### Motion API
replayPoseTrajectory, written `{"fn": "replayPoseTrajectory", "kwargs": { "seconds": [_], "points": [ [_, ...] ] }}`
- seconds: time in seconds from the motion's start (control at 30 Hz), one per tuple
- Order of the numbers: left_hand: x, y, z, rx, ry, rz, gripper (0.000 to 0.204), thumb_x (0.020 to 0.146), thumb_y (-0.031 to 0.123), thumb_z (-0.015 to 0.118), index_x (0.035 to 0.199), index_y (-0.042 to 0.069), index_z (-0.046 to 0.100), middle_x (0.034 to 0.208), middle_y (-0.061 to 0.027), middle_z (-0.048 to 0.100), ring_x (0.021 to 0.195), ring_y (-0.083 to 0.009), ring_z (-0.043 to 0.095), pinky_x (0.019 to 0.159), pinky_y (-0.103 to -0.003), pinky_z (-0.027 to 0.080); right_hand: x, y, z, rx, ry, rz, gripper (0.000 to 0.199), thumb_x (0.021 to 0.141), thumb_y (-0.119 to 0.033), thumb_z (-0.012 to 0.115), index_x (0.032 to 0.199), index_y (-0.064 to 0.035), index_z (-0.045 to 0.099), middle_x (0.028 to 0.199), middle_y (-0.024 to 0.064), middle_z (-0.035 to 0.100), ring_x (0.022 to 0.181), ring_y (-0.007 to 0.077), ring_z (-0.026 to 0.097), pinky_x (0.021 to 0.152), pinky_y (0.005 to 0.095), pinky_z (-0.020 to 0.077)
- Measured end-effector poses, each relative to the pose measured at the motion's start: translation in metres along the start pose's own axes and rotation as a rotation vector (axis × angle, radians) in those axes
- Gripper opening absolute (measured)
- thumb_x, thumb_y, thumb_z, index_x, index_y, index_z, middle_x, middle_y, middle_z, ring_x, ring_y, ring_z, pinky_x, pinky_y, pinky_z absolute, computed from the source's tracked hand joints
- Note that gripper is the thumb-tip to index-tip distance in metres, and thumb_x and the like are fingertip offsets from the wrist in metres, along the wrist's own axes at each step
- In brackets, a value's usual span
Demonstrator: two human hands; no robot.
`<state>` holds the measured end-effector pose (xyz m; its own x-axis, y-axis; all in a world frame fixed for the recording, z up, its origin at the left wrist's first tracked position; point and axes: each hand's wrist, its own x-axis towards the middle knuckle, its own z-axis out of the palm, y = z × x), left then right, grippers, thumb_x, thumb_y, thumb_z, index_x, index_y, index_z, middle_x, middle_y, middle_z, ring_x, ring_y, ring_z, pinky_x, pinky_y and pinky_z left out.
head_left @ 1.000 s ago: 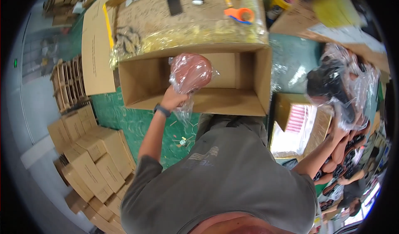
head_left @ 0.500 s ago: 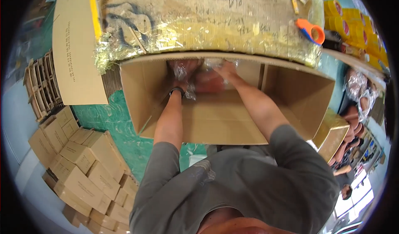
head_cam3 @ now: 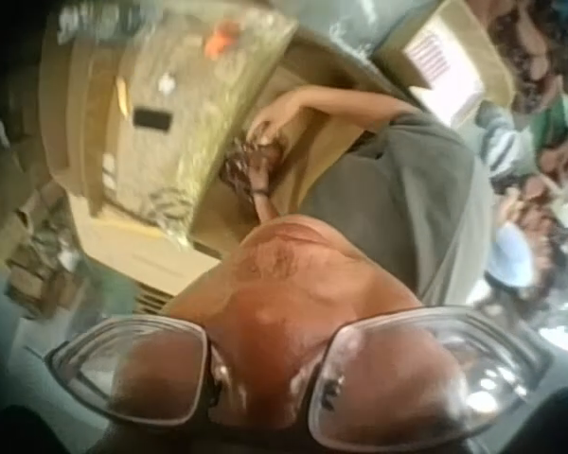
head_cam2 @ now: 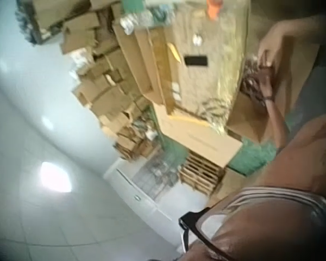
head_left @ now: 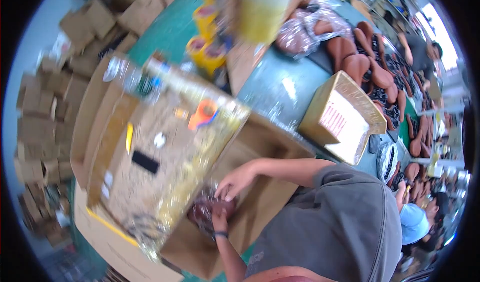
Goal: Packing bicycle seats into cardboard boxes for shipping.
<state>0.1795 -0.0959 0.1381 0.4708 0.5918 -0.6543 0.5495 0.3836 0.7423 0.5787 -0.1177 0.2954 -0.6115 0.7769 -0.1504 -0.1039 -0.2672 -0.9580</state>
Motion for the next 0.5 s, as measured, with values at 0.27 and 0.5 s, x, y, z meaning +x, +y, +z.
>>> {"fn": "replayPoseTrajectory", "kwargs": {
  "seconds": [0.27,0.5],
  "points": [
    [-0.051,0.3,0.266,0.108,0.028,0.141,0.065,0.106,0.005,0.07,0.164,-0.004,0.04,0.144,-0.0212,0.069,0.13,-0.0258,0.067,0.114,-0.04,0.053,-0.559,-0.062,-0.372,-1.609,1.702,1.068,0.063,0.096,-0.022,0.069,0.157,-0.017,0.056,0.158,0.0201,0.055,0.151,0.0449,0.047,0.116,0.0658,0.0417],
    [0.032,0.488,0.449,0.488,-0.365,0.411,0.064,0.108,0.006,0.068,0.165,-0.004,0.039,0.145,-0.0213,0.068,0.135,-0.0287,0.067,0.116,-0.039,0.051,-0.693,-0.007,-0.483,-1.666,1.252,0.816,0.012,0.096,-0.025,0.067,0.104,-0.0192,0.075,0.114,-0.0036,0.074,0.128,0.0229,0.061,0.105,0.0459,0.0484]
  ]
}}
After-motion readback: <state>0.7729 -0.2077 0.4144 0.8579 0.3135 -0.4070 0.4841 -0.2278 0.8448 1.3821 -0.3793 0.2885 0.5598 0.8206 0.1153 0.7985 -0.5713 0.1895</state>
